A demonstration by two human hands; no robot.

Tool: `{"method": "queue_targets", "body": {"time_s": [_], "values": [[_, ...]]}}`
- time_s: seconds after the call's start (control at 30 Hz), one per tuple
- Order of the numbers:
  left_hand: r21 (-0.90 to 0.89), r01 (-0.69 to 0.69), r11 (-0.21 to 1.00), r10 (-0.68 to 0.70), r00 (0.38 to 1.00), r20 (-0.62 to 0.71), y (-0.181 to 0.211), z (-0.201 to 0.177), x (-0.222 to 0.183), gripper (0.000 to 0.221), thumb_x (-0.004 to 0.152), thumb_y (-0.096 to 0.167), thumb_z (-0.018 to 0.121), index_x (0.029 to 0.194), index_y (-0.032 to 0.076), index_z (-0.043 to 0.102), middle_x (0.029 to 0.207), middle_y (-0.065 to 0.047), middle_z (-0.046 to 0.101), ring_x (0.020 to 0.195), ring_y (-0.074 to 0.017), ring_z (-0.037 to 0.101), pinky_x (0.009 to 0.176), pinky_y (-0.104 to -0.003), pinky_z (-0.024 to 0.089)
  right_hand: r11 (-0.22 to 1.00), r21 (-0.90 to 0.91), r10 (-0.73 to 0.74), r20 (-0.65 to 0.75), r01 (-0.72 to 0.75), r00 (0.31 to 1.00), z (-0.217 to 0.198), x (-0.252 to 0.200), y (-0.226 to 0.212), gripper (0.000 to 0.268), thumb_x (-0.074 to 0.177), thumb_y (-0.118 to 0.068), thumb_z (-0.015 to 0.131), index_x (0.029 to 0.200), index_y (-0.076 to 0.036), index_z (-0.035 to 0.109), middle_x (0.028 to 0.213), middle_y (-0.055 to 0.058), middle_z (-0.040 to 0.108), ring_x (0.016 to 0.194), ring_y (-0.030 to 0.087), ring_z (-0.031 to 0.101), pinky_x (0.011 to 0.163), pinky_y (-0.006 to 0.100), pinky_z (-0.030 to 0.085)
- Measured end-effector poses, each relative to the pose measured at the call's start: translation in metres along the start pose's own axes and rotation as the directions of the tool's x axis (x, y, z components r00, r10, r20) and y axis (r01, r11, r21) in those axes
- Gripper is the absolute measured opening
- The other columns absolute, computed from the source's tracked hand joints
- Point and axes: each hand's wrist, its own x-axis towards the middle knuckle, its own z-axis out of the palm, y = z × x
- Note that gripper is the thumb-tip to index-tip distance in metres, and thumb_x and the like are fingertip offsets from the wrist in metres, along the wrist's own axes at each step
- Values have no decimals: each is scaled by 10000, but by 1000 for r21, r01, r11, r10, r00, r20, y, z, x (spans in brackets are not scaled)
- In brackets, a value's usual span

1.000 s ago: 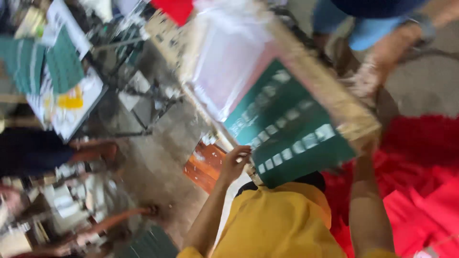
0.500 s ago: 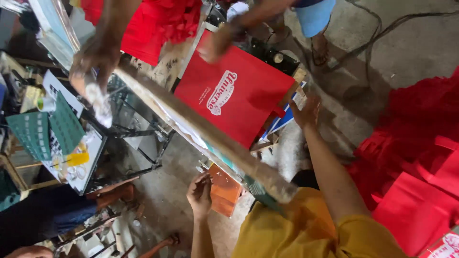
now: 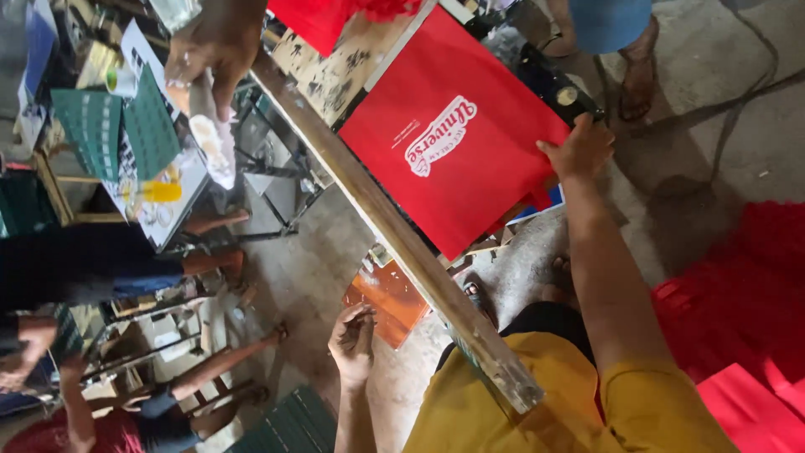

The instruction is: Applying ink to reusable bags using a screen printing setup.

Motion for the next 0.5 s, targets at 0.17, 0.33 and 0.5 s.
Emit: {"method": "queue_targets", "body": {"time_s": [0.17, 0.33, 0.5], "values": [[-27, -4, 1000, 4, 1000, -15, 5, 1, 1, 275, 965, -106, 621, 1225, -20, 653, 1160, -114, 711, 1010, -164, 704, 877, -295, 588, 994, -76, -66, 175, 80, 982, 49, 37, 41, 607, 828, -493, 904, 1177, -69, 643, 1172, 242, 691, 1097, 456, 649, 915, 594, 520], [-82, -59, 995, 64, 996, 64, 32, 13, 19, 230, 989, -111, 603, 1185, -12, 672, 1176, -120, 695, 1002, -161, 693, 864, -289, 588, 808, 502, -341, -29, 309, 940, -81, 8, 42, 514, 894, -32, 742, 1375, -50, 563, 1272, 202, 636, 1174, 392, 631, 1000, 465, 512], [-281, -98, 955, 172, 953, 251, 12, 6, 44, 245, 988, -135, 587, 1193, -16, 652, 1180, -132, 680, 1034, -187, 701, 894, -308, 598, 641, 675, -455, -47, 364, 889, -245, -66, 95, 649, 884, 195, 538, 1483, -54, 537, 1448, 70, 568, 1364, 232, 507, 1118, 368, 423]]}}
